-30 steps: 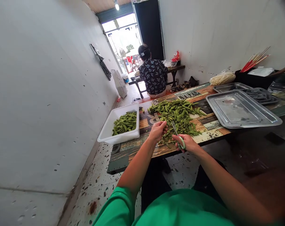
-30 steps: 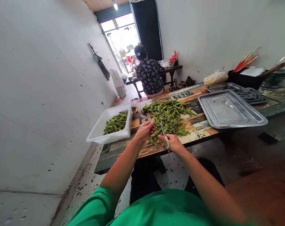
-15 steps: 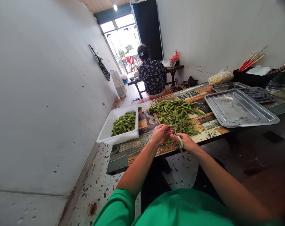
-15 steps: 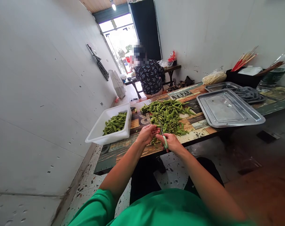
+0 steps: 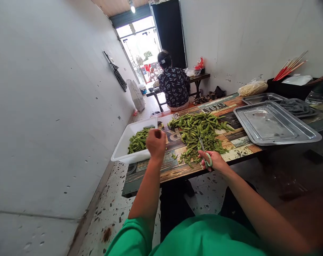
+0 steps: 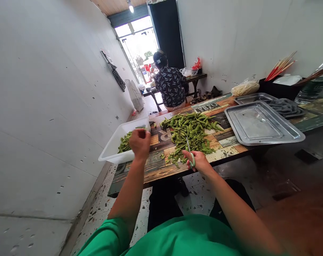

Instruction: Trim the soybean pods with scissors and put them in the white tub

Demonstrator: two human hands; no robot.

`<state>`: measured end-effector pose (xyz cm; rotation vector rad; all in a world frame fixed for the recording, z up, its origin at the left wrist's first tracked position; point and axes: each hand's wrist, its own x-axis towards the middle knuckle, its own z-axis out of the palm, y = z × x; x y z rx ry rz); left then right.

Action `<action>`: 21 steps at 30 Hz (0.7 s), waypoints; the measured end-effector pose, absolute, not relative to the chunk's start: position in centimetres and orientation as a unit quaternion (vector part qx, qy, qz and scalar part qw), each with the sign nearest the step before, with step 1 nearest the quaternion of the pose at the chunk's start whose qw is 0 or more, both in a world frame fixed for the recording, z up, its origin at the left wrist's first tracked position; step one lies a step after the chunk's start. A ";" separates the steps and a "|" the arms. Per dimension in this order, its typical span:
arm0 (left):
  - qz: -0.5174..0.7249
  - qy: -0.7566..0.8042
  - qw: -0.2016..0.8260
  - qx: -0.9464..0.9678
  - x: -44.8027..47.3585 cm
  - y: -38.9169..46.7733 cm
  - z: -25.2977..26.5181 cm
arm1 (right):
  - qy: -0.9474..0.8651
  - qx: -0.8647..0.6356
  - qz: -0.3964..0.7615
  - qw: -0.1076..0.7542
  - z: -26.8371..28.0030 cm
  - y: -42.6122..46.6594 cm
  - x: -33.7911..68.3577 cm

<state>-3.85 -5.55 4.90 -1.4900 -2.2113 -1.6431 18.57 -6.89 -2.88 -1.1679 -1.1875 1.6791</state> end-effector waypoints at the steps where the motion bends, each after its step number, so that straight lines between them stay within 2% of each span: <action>1: -0.476 -0.736 0.073 -0.475 -5.1 -5.4 5.8 | -0.462 -0.452 0.663 0.378 -2.8 -6.8 18.6; 3: -0.385 -0.776 0.159 -0.474 -6.6 -4.8 6.8 | -0.462 -0.451 0.668 0.371 -2.6 -6.8 18.6; 5: -0.316 -0.769 0.177 -0.528 -6.3 -3.6 6.6 | -0.463 -0.458 0.665 0.365 -2.4 -6.7 18.5; 7: -0.257 -0.722 0.126 -0.630 -4.8 -1.7 5.0 | -0.466 -0.463 0.662 0.361 -2.4 -6.7 18.3; 9: -0.202 -0.686 0.031 -0.699 -2.9 0.5 2.7 | -0.471 -0.464 0.659 0.358 -2.4 -6.8 18.3; 13: -0.170 -0.706 -0.066 -0.685 -0.8 4.3 -1.1 | -0.478 -0.466 0.658 0.349 -2.5 -6.9 18.6; 17: -0.141 -0.676 -0.114 -0.714 -1.7 4.8 -1.4 | -0.485 -0.463 0.661 0.337 -2.1 -7.1 18.9; 21: -0.159 -0.654 -0.106 -0.732 -2.9 2.3 -0.2 | -0.490 -0.465 0.660 0.328 -1.7 -7.0 18.6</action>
